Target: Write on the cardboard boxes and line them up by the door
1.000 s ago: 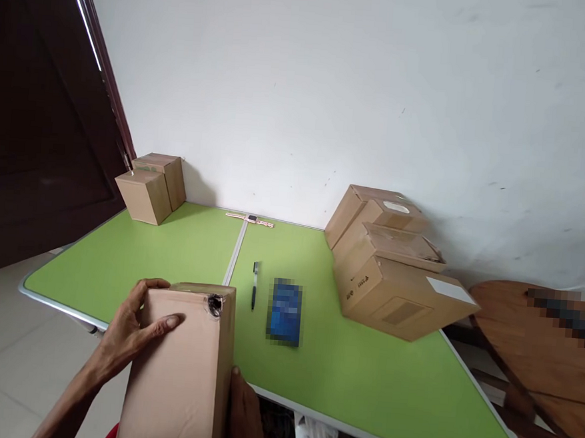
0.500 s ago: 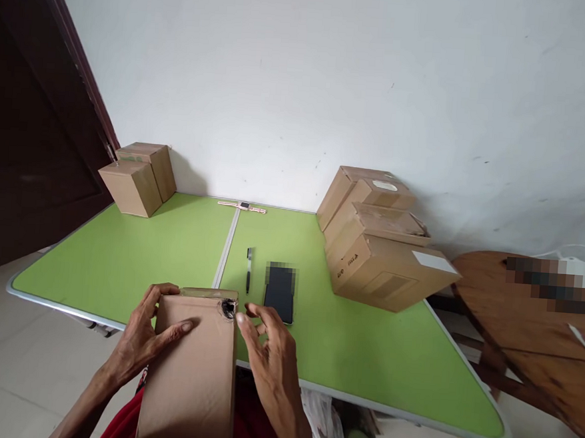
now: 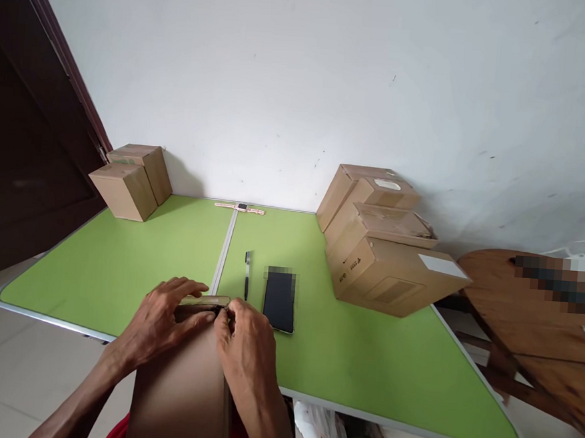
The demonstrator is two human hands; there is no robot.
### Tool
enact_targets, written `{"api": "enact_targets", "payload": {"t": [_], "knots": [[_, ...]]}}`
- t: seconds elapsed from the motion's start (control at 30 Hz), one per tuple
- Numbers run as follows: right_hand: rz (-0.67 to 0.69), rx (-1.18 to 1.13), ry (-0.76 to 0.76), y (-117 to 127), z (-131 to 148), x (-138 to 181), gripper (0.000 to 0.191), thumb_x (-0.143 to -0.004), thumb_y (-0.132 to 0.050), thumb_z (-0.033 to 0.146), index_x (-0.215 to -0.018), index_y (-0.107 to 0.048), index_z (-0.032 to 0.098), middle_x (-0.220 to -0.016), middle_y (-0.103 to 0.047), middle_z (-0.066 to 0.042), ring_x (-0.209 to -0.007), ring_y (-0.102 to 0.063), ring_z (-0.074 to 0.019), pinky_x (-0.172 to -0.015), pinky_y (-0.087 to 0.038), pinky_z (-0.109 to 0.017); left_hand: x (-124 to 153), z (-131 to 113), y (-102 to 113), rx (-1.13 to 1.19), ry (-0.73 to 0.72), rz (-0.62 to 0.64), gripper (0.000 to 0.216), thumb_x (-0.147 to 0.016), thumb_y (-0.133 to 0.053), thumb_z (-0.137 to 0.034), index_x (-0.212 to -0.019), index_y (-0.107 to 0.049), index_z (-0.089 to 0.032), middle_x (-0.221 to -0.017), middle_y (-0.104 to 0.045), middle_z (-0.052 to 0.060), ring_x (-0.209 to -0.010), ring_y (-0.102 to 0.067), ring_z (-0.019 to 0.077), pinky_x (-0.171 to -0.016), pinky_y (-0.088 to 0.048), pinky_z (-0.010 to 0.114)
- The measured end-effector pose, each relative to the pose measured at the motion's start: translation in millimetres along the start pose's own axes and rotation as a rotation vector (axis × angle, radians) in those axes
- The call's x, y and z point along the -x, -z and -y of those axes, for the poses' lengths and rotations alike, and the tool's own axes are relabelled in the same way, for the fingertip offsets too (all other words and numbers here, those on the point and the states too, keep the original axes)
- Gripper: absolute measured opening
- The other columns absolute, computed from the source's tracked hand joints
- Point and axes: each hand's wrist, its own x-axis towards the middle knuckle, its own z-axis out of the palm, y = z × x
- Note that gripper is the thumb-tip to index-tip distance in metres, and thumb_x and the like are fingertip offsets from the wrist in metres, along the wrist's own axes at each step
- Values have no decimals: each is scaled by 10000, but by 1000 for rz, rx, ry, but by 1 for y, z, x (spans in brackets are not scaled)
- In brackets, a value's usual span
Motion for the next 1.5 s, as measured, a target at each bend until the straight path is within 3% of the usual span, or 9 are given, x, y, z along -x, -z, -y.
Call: {"api": "enact_targets", "payload": {"t": [0.17,0.37,0.6,0.77,0.9,1.1,1.3,1.4,1.5], "knots": [[-44,7,63,1,-3,7,345,-1061,-377,283,-717,-390,275,-681,-596,-17,-563,-524,-170,-561,-386,-288,-14,-14,-5,73,30,112,188,-980,-662,-394,-1019,-801,-273,-1033,-779,44,-873,-730,243,-734,-479,338],[-23,31,90,-1,-5,4,257,-1074,-435,257,-930,-641,205,-877,-737,-82,-775,-722,-241,-681,-495,-317,-17,-23,-13,-52,197,28,99,-868,-668,-268,-798,-731,-237,-854,-742,18,-730,-676,203,-618,-368,289],[125,130,118,1,3,-3,298,-1012,-464,102,-1100,-740,175,-1029,-758,-104,-912,-758,-276,-790,-548,-354,-7,-23,-22,-85,147,-25,128,-846,-629,-216,-756,-720,-218,-764,-704,17,-630,-612,163,-586,-349,273],[164,46,92,7,8,0,297,-1046,-456,159,-1128,-741,173,-1045,-763,-110,-925,-747,-274,-823,-555,-365,0,-15,-24,-109,26,-85,173,-912,-602,-232,-814,-743,-214,-766,-703,38,-649,-638,183,-590,-409,278],[150,-234,-38,8,-23,3,455,-1101,-439,480,-1382,-638,183,-1138,-773,-118,-956,-754,-246,-864,-575,-352,7,-6,-5,5,9,41,263,-1012,-601,-395,-1087,-810,-255,-988,-794,77,-802,-745,235,-668,-526,301],[-82,255,-319,3,-90,-9,436,-1011,-595,417,-1266,-669,72,-1212,-712,-258,-1120,-696,-413,-856,-565,-474,-3,13,26,191,-108,293,371,-1001,-659,-306,-1360,-745,-340,-1278,-797,36,-1076,-771,249,-931,-583,325],[62,266,-298,-13,-68,-56,276,-1062,-585,320,-1217,-703,124,-1202,-729,-182,-1130,-708,-306,-923,-550,-377,-14,25,33,260,-78,381,411,-934,-737,-270,-1343,-765,-289,-1241,-819,20,-1051,-778,227,-883,-592,278],[172,238,-366,-32,-57,-86,225,-1032,-665,336,-1119,-725,137,-1121,-748,-119,-1023,-735,-269,-892,-590,-414,-11,26,34,288,-37,392,426,-930,-744,-275,-1355,-753,-298,-1253,-817,8,-1077,-776,228,-897,-589,282],[212,170,-443,-47,-62,-108,301,-1016,-705,375,-1236,-684,170,-1235,-713,-83,-1063,-717,-238,-924,-612,-454,-5,24,30,249,-21,336,390,-948,-735,-277,-1335,-757,-316,-1259,-812,-2,-1112,-764,234,-957,-565,308]]}}
